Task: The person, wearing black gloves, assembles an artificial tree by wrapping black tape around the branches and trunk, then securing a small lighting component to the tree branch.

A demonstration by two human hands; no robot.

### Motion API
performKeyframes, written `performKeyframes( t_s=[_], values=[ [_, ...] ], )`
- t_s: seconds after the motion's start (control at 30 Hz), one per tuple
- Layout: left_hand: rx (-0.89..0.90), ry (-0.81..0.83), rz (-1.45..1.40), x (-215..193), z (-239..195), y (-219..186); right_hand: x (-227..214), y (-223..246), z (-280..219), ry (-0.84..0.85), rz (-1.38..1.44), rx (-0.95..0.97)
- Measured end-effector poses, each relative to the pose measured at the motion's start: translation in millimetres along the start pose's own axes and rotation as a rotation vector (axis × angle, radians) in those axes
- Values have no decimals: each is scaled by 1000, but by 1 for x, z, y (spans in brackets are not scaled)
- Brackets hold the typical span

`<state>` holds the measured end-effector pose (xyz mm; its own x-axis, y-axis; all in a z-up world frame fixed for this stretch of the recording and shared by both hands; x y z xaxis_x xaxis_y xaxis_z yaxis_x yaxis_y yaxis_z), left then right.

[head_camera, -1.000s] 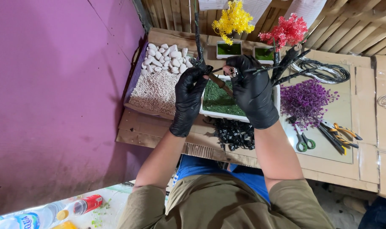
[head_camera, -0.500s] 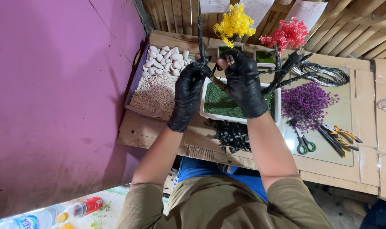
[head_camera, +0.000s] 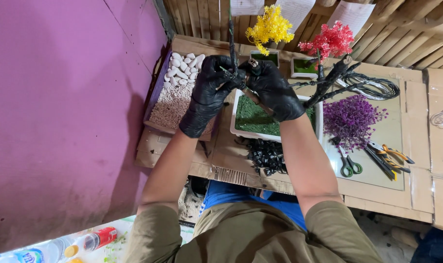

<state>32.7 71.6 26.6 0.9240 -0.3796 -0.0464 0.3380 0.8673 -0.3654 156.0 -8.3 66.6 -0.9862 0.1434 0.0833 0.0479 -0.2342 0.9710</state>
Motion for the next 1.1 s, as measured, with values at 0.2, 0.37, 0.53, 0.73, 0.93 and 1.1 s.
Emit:
performKeyframes(
  t_s=[0.2, 0.37, 0.53, 0.73, 0.93, 1.1],
  values=[
    [-24, 78, 99, 2, 16, -17, -8, -5, -2, -31, -144, 109],
    [-106, 117, 134, 0, 9, -12, -29, -30, 0, -237, -97, 11],
    [-317, 100, 83, -3, 8, -26, -39, -4, -45, -468, -168, -324],
    [-593, -8, -123, 5, -3, -38, -8, -13, -95, -605, -41, -450],
    [-736, -94, -194, 9, -18, -22, 21, -38, -106, -504, 76, -336],
    [-703, -45, -19, -2, -6, -40, 34, -50, -103, -446, 142, -210]
  ],
)
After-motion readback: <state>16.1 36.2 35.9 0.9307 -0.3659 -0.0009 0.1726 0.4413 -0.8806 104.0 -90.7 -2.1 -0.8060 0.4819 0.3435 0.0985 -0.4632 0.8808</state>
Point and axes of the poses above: each hand's wrist, its own z-axis towards the middle knuckle, its own x-axis out of the palm, y = z × x, the point moved 7 cm from there along z, towards the middle knuckle, and after that the axes turned 4 degrees about z, right-handed, at the moved point
